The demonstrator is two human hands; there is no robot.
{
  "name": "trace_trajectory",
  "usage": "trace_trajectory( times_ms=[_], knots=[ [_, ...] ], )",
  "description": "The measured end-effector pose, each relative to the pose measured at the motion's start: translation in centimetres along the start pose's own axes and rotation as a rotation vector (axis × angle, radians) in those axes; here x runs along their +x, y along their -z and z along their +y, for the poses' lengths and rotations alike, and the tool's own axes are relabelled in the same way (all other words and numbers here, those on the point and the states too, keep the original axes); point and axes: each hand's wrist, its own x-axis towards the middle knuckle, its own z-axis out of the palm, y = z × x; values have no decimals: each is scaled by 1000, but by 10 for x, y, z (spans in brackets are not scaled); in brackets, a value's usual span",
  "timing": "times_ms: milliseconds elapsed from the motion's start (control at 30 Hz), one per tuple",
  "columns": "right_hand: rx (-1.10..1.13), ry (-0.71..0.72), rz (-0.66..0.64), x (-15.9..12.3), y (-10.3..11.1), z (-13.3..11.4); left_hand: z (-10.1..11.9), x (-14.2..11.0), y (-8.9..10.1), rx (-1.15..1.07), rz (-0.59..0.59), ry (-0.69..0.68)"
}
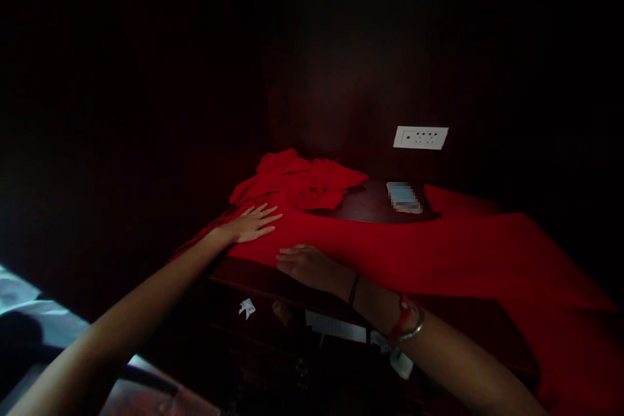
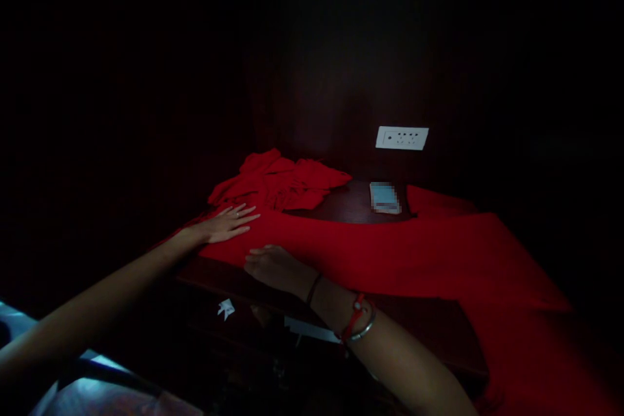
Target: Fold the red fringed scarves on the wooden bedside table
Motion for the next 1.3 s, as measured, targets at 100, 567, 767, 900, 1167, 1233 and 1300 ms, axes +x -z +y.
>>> trace_trajectory(
  times_ms=[100, 567, 767, 900, 1167, 1233, 1300],
  knots=[
    [67, -41, 2, -1, -3, 0, 20, -1, 5, 27, 176, -93],
    [459, -225, -61, -25, 19, 0, 38, -6, 1, -84, 129, -179],
    [331, -479, -252, -42, 20, 32, 33, -23, -4, -100, 64, -87],
    [256, -545, -319, -53, 11, 36, 28, -24, -9, -104, -11, -60],
    [242, -703, -338, -75, 18, 40, 39, -20, -2, -66, 59, -107],
    [242, -709, -345, -76, 19, 40, 55, -16, 3, -61, 130, -145],
    [247, -705, -359, -77, 20, 40, 72, -10, 6, -80, 149, -190]
  ],
)
